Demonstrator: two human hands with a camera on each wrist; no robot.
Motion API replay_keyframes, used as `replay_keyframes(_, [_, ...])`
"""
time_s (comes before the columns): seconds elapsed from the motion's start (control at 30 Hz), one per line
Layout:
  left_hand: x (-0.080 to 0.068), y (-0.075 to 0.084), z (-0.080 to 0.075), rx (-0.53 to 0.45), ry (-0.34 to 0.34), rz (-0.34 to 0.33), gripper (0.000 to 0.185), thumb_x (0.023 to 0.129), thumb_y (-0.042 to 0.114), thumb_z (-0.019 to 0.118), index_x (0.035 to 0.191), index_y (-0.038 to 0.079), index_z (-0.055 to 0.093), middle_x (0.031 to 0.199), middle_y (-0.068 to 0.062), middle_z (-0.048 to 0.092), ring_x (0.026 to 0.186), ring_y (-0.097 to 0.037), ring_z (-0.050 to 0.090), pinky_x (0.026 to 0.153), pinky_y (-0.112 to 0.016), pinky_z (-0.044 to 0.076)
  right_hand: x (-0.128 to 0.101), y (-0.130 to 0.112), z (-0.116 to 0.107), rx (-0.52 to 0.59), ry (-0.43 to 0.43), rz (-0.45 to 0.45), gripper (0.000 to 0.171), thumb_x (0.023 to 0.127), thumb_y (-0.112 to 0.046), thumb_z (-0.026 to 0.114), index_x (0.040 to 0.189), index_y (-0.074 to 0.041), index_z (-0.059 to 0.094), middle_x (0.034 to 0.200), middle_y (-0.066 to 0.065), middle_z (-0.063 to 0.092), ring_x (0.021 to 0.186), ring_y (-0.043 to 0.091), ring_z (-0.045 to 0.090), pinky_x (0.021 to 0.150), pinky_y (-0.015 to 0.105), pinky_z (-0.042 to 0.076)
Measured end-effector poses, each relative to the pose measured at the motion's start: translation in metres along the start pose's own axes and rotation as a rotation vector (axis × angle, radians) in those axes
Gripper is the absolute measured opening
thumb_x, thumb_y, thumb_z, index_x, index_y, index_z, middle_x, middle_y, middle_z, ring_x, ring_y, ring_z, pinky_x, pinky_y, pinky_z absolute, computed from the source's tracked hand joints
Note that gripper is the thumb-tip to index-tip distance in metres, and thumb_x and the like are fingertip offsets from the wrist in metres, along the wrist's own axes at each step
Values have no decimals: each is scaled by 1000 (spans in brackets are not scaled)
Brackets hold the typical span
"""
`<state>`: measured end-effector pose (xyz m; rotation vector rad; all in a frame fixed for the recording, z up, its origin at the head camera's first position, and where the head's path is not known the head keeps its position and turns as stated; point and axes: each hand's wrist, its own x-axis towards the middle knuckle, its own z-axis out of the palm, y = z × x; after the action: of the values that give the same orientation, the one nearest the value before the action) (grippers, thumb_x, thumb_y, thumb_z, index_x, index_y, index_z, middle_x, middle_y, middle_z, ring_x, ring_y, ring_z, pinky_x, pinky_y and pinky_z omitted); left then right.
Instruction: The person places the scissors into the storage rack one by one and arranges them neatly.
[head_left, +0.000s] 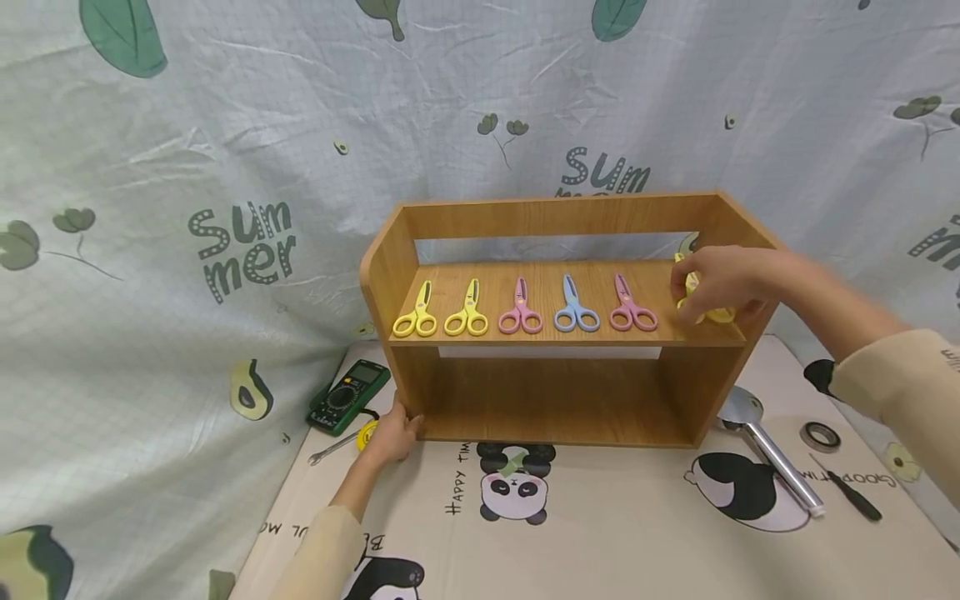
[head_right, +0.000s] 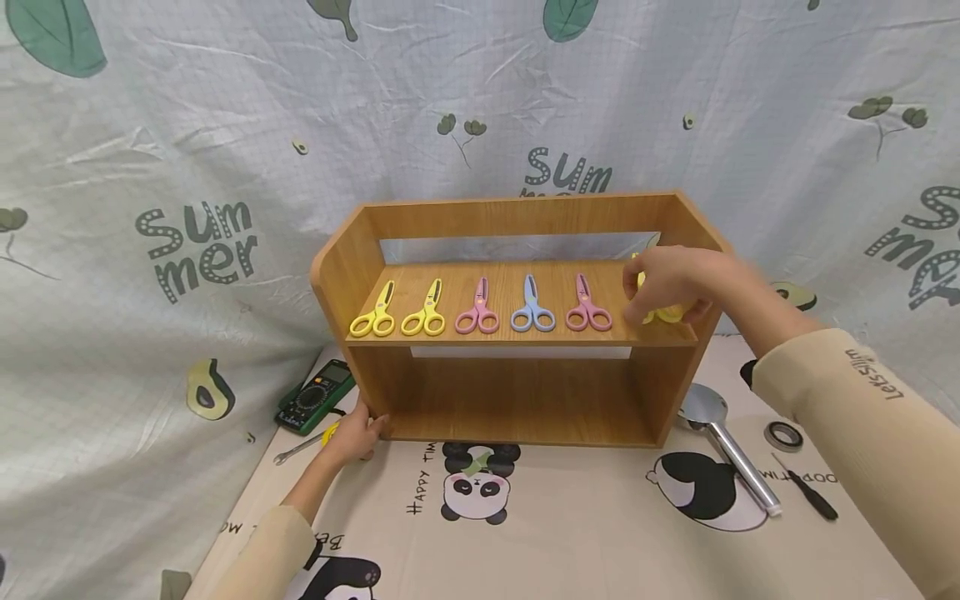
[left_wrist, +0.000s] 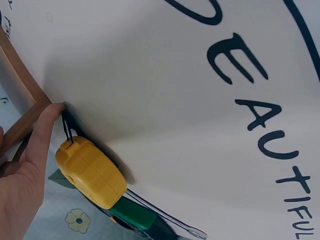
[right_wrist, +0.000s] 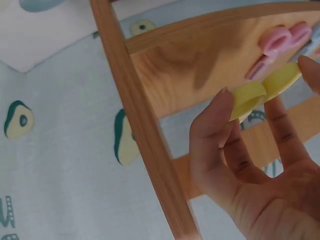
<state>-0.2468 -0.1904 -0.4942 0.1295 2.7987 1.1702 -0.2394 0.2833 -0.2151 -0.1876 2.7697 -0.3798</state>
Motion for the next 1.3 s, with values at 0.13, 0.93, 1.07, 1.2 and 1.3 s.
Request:
replay_keyframes(0.13, [0,0,1,9,5,-8,59,108,10,50,156,-6,20,149,-36,50,105,-34,63,83,-40,52,11,1,3,12,-27,34,37,85,-29,76,115,-12,61,110,18,50,96,31,54,64,38,60])
replay_keyframes(0.93, [1,1,0,13,10,-22,62,108,11,49,158,-6,17,152,-36,47,136,-47,55,109,-56,48,36,8,5,90,-96,134,43,83,-27,78,118,-9,60,116,21,47,108,38,47,71,39,59])
replay_keyframes(1.07, [1,1,1,14,7,-26,62,109,11,50,159,-5,16,153,-36,46,137,-47,54,111,-56,47,37,9,6,92,-98,148,44,82,-27,78,118,-8,59,117,22,47,109,39,48,71,40,60])
replay_keyframes(1.2, [1,2,0,17,6,-30,63,108,11,50,159,-5,16,153,-36,46,137,-47,55,111,-56,47,38,9,7,99,-104,162,46,82,-27,79,119,-8,57,117,22,46,107,39,50,71,40,60])
replay_keyframes(1.3, [0,2,0,12,6,-32,62,109,11,49,158,-6,16,153,-36,46,133,-45,58,109,-55,49,38,9,7,107,-110,163,46,83,-27,79,119,-8,56,116,21,46,106,38,51,71,39,60])
